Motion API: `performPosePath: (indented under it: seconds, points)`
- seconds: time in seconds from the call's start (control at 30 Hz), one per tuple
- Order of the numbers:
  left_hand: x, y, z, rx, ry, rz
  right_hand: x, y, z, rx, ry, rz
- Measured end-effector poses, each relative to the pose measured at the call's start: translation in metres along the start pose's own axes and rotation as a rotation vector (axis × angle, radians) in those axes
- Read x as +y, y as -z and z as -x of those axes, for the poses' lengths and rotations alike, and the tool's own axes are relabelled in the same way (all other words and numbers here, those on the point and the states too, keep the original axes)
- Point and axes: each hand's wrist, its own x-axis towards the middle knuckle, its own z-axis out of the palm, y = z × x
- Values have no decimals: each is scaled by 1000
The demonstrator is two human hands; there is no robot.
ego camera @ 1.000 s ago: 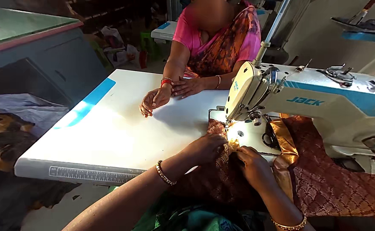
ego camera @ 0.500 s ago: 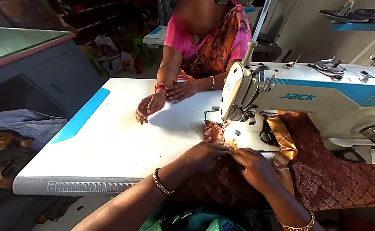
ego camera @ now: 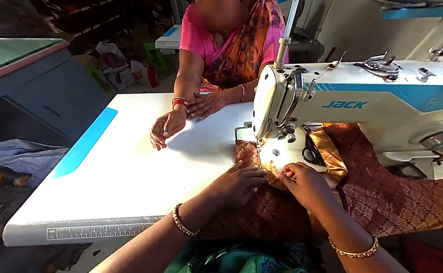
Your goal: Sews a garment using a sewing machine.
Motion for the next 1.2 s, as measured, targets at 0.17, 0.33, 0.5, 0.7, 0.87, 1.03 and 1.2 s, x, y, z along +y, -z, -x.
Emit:
performPosePath:
  seconds: [0.17,0.33,0.5,0.7,0.87,1.03,1.2]
  points:
    - [-7,-2,3,-6,-33,17,-19,1,-5,-159,-123,59]
    - [-6,-4,2,-34,-22,-14,-9,-3,-11,-195,44,125]
    - [-3,-10,3,-8,-34,-85,-20,7,-21,-367,-81,305]
    - [2,-5,2,-77,23,-91,-28,9,-19,-375,-53,409]
    - [-3,-9,1,-49,16,-126,-14,1,-21,-220,58,313]
    - [-8,-10,-1,-34,4,-139,-18,3,-23,-222,72,340]
    - [-5,-5,-2,-48,-5,-125,-8,5,-30,-195,237,328]
